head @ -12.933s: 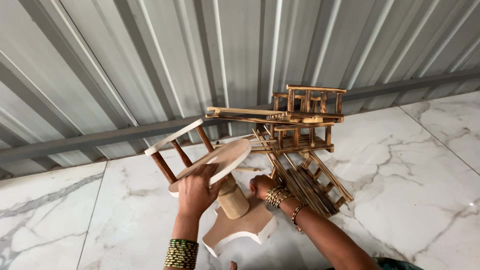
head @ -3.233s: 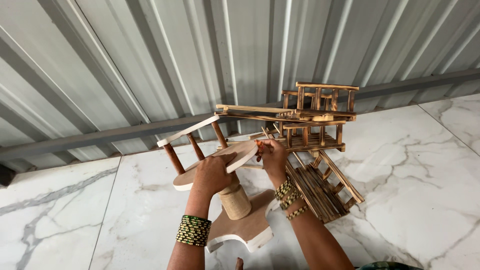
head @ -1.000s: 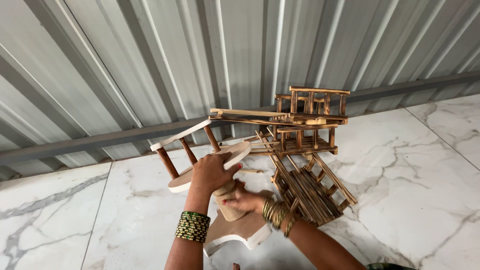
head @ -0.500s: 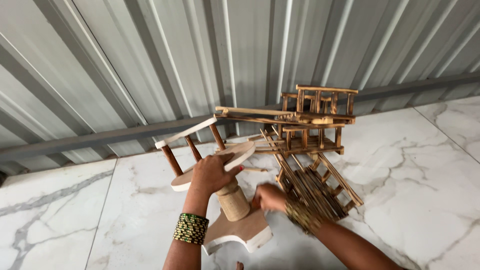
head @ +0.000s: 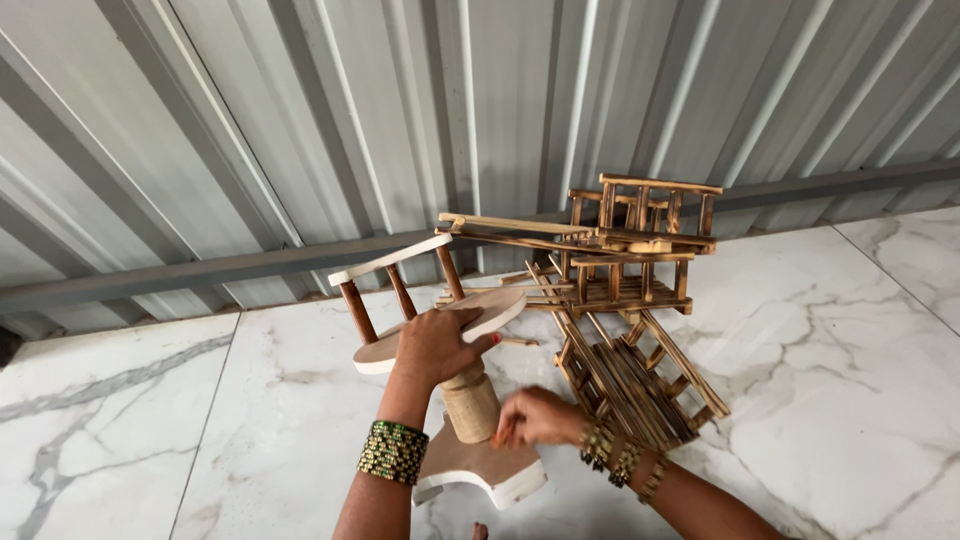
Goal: The person assembles a small decorative wooden chair on the floor, pressing and fitting the curved backrest and wooden dowels into the round seat, and rubbing an orange sanding block along the joints. They then flip the chair over and continue working the joints on the underside and base.
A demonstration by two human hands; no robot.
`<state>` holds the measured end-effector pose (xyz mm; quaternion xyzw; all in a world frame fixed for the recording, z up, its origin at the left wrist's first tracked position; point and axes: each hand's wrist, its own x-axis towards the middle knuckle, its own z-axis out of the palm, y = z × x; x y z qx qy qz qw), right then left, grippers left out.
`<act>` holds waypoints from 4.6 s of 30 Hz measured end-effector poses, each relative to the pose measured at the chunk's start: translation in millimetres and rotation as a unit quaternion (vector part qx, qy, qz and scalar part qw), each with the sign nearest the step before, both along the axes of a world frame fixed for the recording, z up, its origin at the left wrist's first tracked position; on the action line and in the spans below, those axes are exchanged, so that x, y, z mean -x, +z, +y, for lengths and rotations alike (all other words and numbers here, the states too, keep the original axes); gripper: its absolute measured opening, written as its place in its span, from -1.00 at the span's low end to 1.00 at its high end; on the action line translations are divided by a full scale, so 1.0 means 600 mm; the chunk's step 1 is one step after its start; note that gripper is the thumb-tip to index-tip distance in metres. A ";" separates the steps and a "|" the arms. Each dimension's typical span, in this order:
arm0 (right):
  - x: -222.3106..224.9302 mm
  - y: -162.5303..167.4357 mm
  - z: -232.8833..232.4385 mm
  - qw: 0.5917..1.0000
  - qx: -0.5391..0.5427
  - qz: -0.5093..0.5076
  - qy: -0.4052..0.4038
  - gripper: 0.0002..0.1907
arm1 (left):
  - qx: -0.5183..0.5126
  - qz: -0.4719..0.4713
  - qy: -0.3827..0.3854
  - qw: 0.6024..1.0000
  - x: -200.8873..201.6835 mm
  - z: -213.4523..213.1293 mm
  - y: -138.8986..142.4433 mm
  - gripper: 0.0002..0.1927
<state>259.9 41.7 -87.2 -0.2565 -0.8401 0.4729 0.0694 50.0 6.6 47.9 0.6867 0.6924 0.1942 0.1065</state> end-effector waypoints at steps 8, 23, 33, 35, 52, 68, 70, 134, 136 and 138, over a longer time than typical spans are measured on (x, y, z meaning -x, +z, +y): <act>0.082 0.029 -0.003 0.955 -0.118 0.115 -0.246 -0.91 | 0.012 -0.019 0.018 1.000 0.010 0.015 -0.002 -0.39; 0.185 -0.005 -0.055 0.909 -0.398 -0.056 0.107 -0.84 | -0.039 0.027 -0.001 0.999 -0.015 0.009 -0.010 -0.37; -0.012 0.016 0.021 0.985 -0.169 0.039 0.008 -0.78 | -0.046 -0.012 0.013 0.999 0.014 0.002 -0.003 -0.40; 0.008 0.006 0.040 0.979 -0.182 -0.082 -0.052 -0.78 | -0.037 -0.012 0.007 0.999 0.008 0.000 0.000 -0.39; -0.028 0.037 0.034 0.967 -0.182 -0.115 -0.140 -0.76 | -0.010 0.003 0.024 1.000 -0.004 0.005 -0.002 -0.37; -0.031 -0.015 -0.014 0.918 -0.263 0.129 -0.268 -0.84 | 0.011 0.008 0.046 0.999 0.017 0.013 -0.006 -0.39; -0.034 -0.029 -0.012 0.879 -0.331 0.139 -0.314 -0.84 | 0.003 0.018 0.054 0.998 0.029 0.019 -0.009 -0.41; -0.001 0.039 -0.189 0.891 -0.153 0.189 -0.383 -0.84 | -0.031 0.080 0.105 0.991 0.044 0.037 -0.026 -0.51; 0.004 0.047 -0.190 0.893 -0.157 0.164 -0.388 -0.83 | -0.029 0.080 0.117 0.990 0.048 0.034 -0.029 -0.51; 0.007 0.052 -0.184 0.876 -0.270 0.218 -0.335 -0.76 | -0.024 0.082 0.138 0.987 0.054 0.032 -0.032 -0.53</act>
